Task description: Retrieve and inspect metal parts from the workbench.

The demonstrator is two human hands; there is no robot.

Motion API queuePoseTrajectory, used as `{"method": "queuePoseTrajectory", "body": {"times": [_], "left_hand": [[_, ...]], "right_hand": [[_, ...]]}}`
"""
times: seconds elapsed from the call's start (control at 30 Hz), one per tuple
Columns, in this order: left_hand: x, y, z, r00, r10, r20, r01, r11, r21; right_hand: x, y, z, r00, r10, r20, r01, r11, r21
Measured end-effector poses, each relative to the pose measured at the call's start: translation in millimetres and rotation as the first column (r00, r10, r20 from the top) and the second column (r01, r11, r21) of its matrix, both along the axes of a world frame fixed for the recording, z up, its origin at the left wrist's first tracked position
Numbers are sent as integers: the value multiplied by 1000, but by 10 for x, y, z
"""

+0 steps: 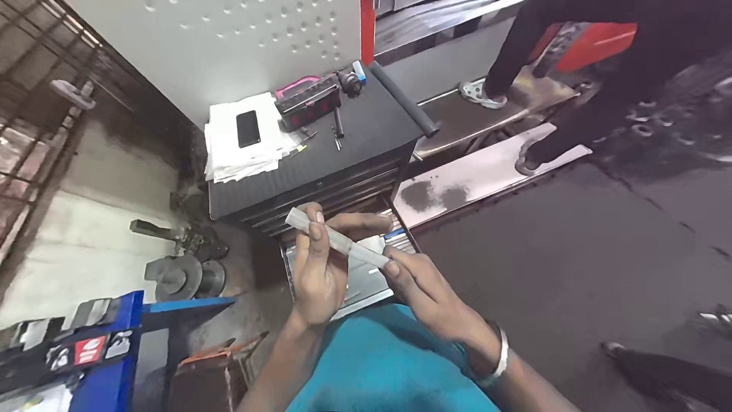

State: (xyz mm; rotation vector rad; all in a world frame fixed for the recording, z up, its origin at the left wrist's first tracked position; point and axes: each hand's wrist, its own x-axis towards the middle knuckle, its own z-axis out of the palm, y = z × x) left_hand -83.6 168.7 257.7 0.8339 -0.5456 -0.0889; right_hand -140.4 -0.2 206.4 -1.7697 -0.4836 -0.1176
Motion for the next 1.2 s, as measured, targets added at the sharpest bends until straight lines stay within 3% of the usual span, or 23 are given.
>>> {"method": "queuePoseTrajectory", "body": {"times": [0.17, 0.33, 0.4, 0.5, 0.6, 0.8, 0.93, 1.03, 1.13, 1.2], "left_hand": [[14, 19, -78, 999, 40, 20, -41, 999, 21], [31, 59, -87, 1000, -25, -7, 25, 1000, 10], [36, 77, -70, 998, -29, -50, 30, 999, 16], [26, 95, -52, 991, 53, -125, -45, 997, 68], [10, 97, -69, 979, 118, -164, -100, 988, 116], [57, 150, -128, 981, 165, -101, -150, 978, 146], [94, 265, -197, 967, 205, -152, -188, 975, 123], [96, 327, -197, 959, 157, -235, -132, 984, 116], [68, 320, -243, 943, 62, -327, -35, 996, 87], [47, 265, -298, 916, 3, -401, 27, 997, 68]], "right_hand": [[-68, 54, -12, 984, 57, -168, -38, 992, 117], [-76, 105, -33, 938, 186, -292, -93, 948, 305], [-51, 128, -42, 960, 128, -247, -72, 972, 223], [-14, 160, -2, 995, -94, -30, 91, 993, -79], [2, 206, 11, 989, -142, 30, 145, 979, -144], [40, 260, 49, 994, -57, -95, 49, 995, -84], [70, 211, 121, 934, 249, -254, -232, 968, 97], [103, 195, 99, 888, 452, -83, -441, 890, 119], [131, 210, 23, 911, 409, 49, -406, 912, -57], [163, 199, -25, 937, 319, 142, -287, 935, -209]]}}
